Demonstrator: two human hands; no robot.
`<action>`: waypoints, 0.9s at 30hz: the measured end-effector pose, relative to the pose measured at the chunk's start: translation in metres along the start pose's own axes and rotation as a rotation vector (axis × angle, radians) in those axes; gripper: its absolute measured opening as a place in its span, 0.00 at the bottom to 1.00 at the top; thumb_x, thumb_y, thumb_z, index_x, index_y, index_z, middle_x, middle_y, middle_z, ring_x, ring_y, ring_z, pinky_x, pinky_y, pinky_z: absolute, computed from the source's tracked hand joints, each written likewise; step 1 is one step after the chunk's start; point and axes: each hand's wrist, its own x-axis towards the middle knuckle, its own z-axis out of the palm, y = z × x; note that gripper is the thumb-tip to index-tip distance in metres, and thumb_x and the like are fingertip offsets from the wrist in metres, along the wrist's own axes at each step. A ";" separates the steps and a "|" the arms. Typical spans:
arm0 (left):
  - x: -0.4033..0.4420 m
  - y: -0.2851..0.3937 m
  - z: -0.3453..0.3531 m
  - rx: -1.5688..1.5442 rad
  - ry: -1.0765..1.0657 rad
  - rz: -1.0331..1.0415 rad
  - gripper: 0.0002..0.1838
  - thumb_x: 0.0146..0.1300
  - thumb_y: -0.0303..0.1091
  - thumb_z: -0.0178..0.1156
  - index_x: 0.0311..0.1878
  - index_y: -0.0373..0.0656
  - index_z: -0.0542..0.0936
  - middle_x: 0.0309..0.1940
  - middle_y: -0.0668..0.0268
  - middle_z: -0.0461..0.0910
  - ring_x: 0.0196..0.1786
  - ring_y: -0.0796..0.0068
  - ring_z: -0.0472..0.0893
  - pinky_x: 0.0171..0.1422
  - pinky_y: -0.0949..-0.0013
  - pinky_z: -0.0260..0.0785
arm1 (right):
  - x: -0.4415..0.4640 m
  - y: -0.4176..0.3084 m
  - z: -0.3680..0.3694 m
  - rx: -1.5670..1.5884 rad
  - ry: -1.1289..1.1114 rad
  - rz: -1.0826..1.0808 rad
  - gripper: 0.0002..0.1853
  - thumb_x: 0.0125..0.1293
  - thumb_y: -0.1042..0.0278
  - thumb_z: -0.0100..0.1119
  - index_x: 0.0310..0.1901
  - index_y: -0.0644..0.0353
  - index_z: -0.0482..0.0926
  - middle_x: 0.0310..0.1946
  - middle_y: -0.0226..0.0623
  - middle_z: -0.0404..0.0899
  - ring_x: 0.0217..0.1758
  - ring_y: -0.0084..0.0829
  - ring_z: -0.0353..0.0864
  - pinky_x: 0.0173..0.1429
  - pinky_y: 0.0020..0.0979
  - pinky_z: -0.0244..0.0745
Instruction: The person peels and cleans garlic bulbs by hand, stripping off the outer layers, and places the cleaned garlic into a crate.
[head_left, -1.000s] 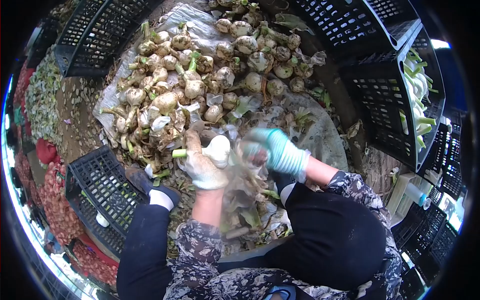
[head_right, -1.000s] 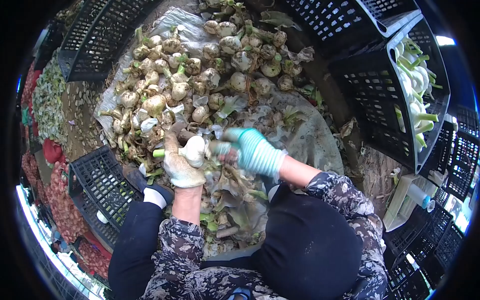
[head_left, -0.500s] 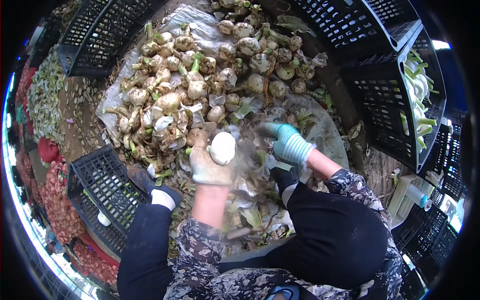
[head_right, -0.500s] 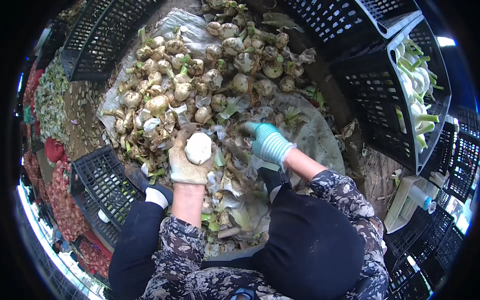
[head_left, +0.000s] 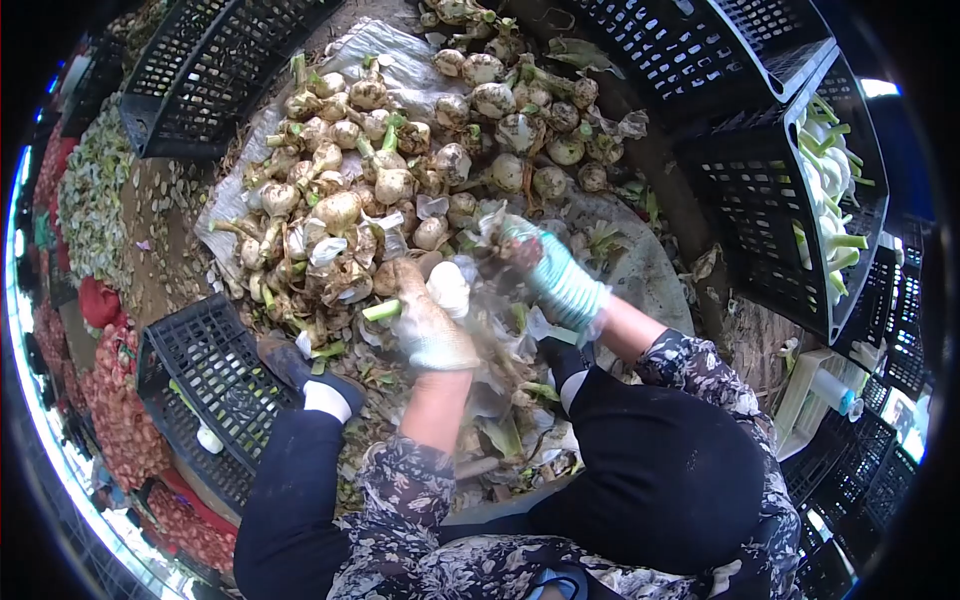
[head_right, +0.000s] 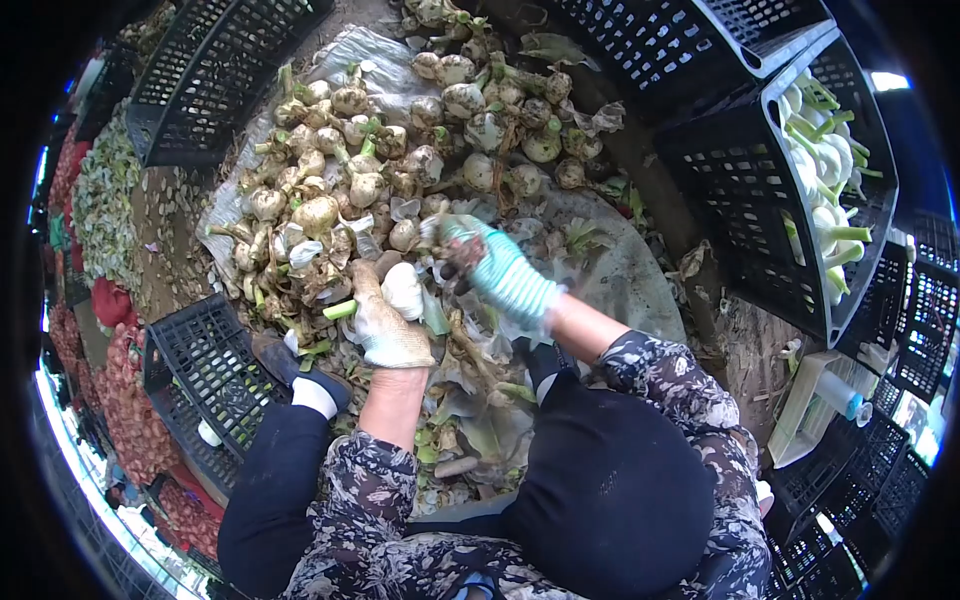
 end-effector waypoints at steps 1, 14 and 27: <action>-0.007 -0.004 0.004 0.010 -0.015 0.037 0.20 0.66 0.52 0.50 0.42 0.43 0.76 0.30 0.68 0.77 0.30 0.76 0.76 0.32 0.71 0.70 | -0.001 0.004 0.008 -0.116 0.018 -0.143 0.17 0.67 0.62 0.50 0.53 0.64 0.71 0.45 0.37 0.75 0.42 0.29 0.77 0.46 0.28 0.73; -0.007 -0.026 0.007 -0.252 -0.359 -0.639 0.24 0.66 0.56 0.40 0.54 0.49 0.70 0.52 0.62 0.73 0.55 0.64 0.73 0.55 0.58 0.69 | -0.009 0.001 0.009 -0.433 0.008 -0.498 0.18 0.62 0.64 0.57 0.51 0.64 0.72 0.42 0.35 0.79 0.46 0.28 0.78 0.51 0.29 0.73; -0.011 -0.016 0.008 -0.202 -0.349 -0.588 0.29 0.68 0.57 0.35 0.53 0.43 0.71 0.50 0.57 0.74 0.53 0.60 0.74 0.60 0.57 0.67 | -0.031 0.003 -0.009 -0.635 -0.244 -0.477 0.33 0.49 0.52 0.67 0.55 0.59 0.71 0.51 0.41 0.74 0.55 0.37 0.71 0.55 0.37 0.69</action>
